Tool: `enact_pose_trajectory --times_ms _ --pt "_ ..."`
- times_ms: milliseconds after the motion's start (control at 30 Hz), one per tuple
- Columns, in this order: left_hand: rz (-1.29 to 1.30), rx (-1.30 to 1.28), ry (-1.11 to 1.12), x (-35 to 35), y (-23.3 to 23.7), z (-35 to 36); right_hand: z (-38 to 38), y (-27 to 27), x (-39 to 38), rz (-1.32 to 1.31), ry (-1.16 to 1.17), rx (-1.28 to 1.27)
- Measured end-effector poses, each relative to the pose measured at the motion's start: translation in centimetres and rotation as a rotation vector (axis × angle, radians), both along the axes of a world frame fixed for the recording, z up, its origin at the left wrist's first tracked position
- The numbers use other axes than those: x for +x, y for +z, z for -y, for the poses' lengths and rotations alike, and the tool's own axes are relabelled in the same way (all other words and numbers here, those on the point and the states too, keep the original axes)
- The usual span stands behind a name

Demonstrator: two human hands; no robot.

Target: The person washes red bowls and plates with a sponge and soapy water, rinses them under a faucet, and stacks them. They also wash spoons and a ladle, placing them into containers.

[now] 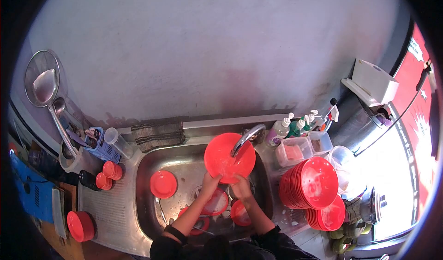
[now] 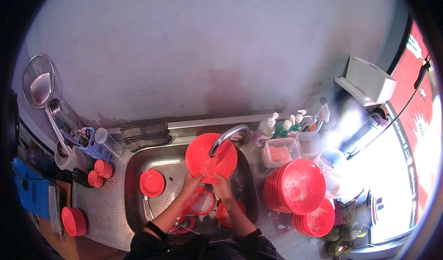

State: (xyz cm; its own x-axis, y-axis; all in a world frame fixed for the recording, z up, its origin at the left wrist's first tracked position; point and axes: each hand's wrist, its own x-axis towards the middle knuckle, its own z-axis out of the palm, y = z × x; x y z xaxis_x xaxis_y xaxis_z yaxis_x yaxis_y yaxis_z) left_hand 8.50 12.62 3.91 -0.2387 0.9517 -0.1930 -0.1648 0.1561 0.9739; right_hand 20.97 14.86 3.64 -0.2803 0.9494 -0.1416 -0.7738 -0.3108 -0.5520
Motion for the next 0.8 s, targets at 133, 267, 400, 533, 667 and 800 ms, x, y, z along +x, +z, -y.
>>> enact_pose_trajectory --times_ms 133,267,400,533,667,800 --pt "-0.359 0.171 0.014 0.4 4.4 1.4 -0.6 0.3 -0.3 0.089 -0.042 -0.047" --pt "-0.845 0.343 0.137 0.3 8.6 2.0 -0.7 -1.2 -0.4 -0.072 0.209 -0.201" --pt "-1.247 0.115 0.228 0.5 10.8 2.3 0.0 -0.6 1.0 -0.076 0.429 -0.272" --pt "-1.549 0.106 -0.113 -0.7 9.1 2.4 0.4 1.6 2.1 0.114 0.435 -0.171" --pt "-0.720 -0.053 -0.926 -0.3 5.0 0.9 0.1 2.0 3.4 0.309 0.461 -0.189" --pt "-0.457 0.277 -0.882 1.6 1.9 -0.5 0.9 3.3 2.6 0.542 0.410 -0.184"
